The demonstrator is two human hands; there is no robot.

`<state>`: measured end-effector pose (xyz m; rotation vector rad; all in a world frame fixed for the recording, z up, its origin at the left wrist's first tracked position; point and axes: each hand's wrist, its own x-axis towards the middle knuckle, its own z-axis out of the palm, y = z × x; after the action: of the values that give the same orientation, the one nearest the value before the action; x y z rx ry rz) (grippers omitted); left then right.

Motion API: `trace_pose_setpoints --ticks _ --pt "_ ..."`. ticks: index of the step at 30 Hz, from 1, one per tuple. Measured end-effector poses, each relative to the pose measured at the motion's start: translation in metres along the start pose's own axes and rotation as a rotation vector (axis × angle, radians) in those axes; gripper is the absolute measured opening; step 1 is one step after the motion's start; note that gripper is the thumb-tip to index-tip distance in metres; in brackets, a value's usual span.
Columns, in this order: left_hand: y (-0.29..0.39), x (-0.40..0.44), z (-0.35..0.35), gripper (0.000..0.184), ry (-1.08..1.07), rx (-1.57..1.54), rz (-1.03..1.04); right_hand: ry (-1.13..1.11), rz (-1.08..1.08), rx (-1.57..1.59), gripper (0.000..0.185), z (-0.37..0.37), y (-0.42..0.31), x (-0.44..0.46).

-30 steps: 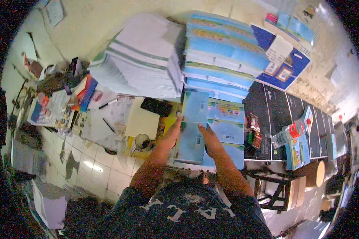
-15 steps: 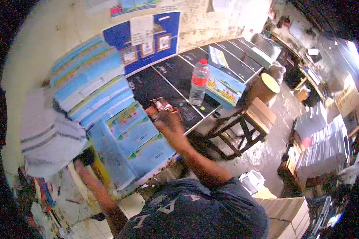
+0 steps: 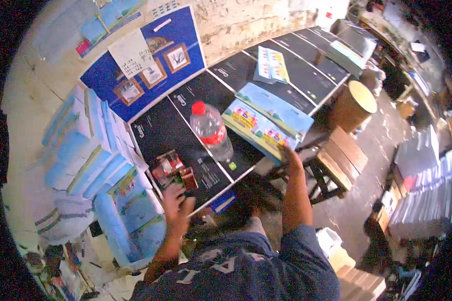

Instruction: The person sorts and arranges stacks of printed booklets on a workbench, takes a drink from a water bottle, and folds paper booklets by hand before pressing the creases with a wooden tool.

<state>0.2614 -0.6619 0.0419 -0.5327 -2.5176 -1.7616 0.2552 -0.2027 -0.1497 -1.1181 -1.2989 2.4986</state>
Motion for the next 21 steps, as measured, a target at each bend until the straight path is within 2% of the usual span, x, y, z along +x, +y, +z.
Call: trace_pose_setpoints --ticks 2,3,5,6,8,10,11,12,14,16,18,19,20,21 --pt "-0.012 0.044 0.069 0.116 0.058 0.113 0.134 -0.141 -0.024 0.233 0.045 -0.013 0.021 0.013" --pt "-0.01 0.073 0.099 0.132 0.082 0.022 0.028 -0.107 0.015 0.23 0.042 -0.011 0.016 0.005" --pt "-0.042 0.125 0.141 0.131 0.204 0.23 0.103 -0.116 0.074 0.206 0.04 -0.012 0.013 -0.001" --pt "-0.074 0.148 0.162 0.116 0.197 -0.149 0.064 -0.098 0.089 0.255 0.04 -0.005 0.005 -0.008" --pt "-0.091 0.163 0.174 0.102 0.236 -0.192 -0.059 -0.06 0.192 0.221 0.04 0.006 -0.016 -0.026" --pt "-0.056 0.17 0.168 0.092 0.259 -0.209 -0.079 -0.031 0.093 0.166 0.039 -0.001 -0.007 -0.014" --pt "-0.07 0.172 0.168 0.088 0.271 -0.212 -0.069 -0.045 0.159 0.191 0.036 0.017 -0.027 -0.034" --pt "-0.067 0.177 0.162 0.085 0.282 -0.17 -0.043 -0.112 0.111 0.22 0.033 0.027 -0.033 -0.045" --pt "-0.051 0.191 0.154 0.084 0.393 -0.239 -0.054 -0.128 0.171 0.219 0.03 0.005 -0.021 -0.026" --pt "-0.07 0.221 0.13 0.083 0.342 -0.14 -0.109 -0.154 0.164 0.256 0.029 0.005 -0.02 -0.025" --pt "-0.052 0.257 0.105 0.082 0.516 -0.061 -0.111 -0.163 0.144 0.298 0.028 0.006 -0.021 -0.028" --pt "-0.085 0.279 0.089 0.085 0.568 -0.011 -0.134 -0.128 0.154 0.29 0.027 0.006 -0.022 -0.028" --pt "-0.105 0.299 0.074 0.09 0.645 -0.038 -0.02 -0.094 0.164 0.285 0.027 0.009 -0.022 -0.027" --pt "-0.13 0.32 0.055 0.094 0.678 0.077 0.008 -0.056 0.123 0.25 0.028 0.015 -0.021 -0.026"
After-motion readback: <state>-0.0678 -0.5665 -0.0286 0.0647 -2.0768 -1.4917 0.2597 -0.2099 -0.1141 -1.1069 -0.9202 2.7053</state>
